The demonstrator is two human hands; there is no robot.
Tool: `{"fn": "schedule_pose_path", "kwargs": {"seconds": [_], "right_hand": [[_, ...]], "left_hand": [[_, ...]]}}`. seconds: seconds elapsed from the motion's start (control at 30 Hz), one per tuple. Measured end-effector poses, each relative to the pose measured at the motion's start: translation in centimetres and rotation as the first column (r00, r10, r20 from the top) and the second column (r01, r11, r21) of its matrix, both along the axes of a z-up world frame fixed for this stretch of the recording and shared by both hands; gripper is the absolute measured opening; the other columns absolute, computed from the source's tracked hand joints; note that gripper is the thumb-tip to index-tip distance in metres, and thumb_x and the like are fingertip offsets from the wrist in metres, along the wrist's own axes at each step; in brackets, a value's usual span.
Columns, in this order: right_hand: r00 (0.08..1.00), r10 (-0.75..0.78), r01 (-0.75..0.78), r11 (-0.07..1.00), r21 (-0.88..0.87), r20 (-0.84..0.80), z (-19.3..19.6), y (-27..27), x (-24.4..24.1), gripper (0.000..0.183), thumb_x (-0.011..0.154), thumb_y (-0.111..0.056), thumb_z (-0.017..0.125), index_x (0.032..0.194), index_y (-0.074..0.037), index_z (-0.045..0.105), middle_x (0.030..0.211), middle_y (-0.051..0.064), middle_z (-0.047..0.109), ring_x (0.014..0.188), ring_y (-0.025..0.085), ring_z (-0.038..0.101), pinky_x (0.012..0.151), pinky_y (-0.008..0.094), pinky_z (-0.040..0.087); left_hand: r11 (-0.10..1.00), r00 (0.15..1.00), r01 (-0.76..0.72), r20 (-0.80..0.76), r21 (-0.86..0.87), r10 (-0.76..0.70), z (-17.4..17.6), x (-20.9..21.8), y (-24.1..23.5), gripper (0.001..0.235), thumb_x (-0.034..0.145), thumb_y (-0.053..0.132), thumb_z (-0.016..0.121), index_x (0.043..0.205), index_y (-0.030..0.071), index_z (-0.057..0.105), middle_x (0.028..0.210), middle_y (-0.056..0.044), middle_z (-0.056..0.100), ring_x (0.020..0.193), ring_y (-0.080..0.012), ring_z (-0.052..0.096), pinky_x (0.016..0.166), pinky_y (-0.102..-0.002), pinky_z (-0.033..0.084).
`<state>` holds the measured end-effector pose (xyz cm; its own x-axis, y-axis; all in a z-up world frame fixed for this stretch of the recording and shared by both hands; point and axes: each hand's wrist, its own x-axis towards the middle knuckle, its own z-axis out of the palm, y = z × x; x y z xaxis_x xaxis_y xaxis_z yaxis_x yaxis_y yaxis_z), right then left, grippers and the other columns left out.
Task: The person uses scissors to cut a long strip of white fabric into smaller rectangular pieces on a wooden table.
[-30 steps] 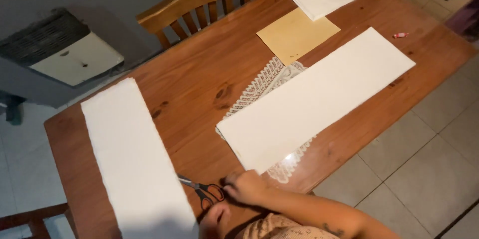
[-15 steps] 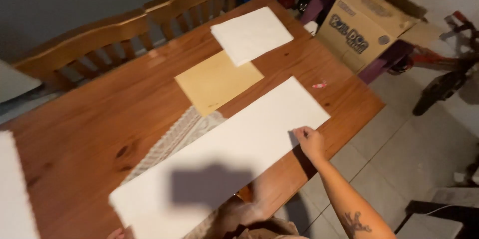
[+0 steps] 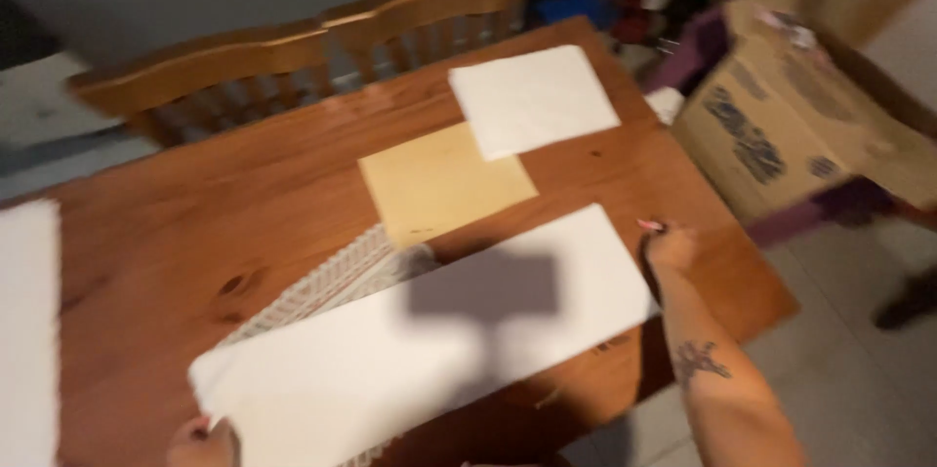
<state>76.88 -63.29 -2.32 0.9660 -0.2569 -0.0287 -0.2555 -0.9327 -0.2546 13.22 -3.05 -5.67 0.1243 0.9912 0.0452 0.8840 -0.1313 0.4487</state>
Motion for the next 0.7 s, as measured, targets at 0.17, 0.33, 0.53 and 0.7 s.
{"fn": "schedule_pose_path", "kwargs": {"seconds": [0.17,0.33,0.53,0.7], "right_hand": [[0.951,0.271,-0.261,0.962,-0.079,0.151,2.1,0.7,-1.6,0.04,0.106,-0.049,0.062,0.123,-0.016,0.076,0.108,0.022,0.071,0.098,0.042,0.068,0.078,0.052,0.056],[0.966,0.257,-0.257,0.966,-0.016,-0.003,-2.0,-1.3,-2.1,0.046,0.101,-0.068,0.069,0.116,-0.026,0.082,0.101,0.014,0.081,0.092,0.042,0.075,0.077,0.047,0.056],[0.985,0.172,-0.173,0.953,0.25,0.026,0.3,0.7,-4.2,0.039,0.1,-0.057,0.083,0.101,-0.019,0.082,0.096,0.007,0.077,0.092,0.035,0.069,0.089,0.045,0.05],[0.98,0.18,-0.194,0.952,0.237,0.079,-0.8,1.0,-3.5,0.024,0.101,-0.044,0.084,0.101,-0.02,0.081,0.097,0.003,0.077,0.088,0.03,0.07,0.084,0.041,0.052]], "left_hand": [[0.969,0.975,-0.186,-0.15,-0.161,0.163,0.4,4.4,0.5,0.022,0.089,0.042,0.071,0.103,0.026,0.078,0.097,-0.007,0.08,0.091,-0.0349,0.075,0.079,-0.046,0.056],[0.981,0.991,-0.073,0.094,-0.178,0.091,-2.2,4.1,1.6,0.007,0.089,0.035,0.073,0.09,0.03,0.078,0.089,0.0,0.079,0.085,-0.0254,0.074,0.076,-0.038,0.054],[0.859,0.96,-0.136,0.149,-0.493,0.238,4.4,5.8,1.6,0.03,0.081,0.036,0.076,0.102,0.014,0.076,0.099,-0.003,0.078,0.089,-0.0228,0.072,0.081,-0.034,0.053],[0.864,0.949,-0.066,0.235,-0.5,0.208,5.2,5.6,2.1,0.028,0.085,0.035,0.076,0.103,0.014,0.074,0.099,0.002,0.074,0.088,-0.0154,0.067,0.081,-0.029,0.05]]}}
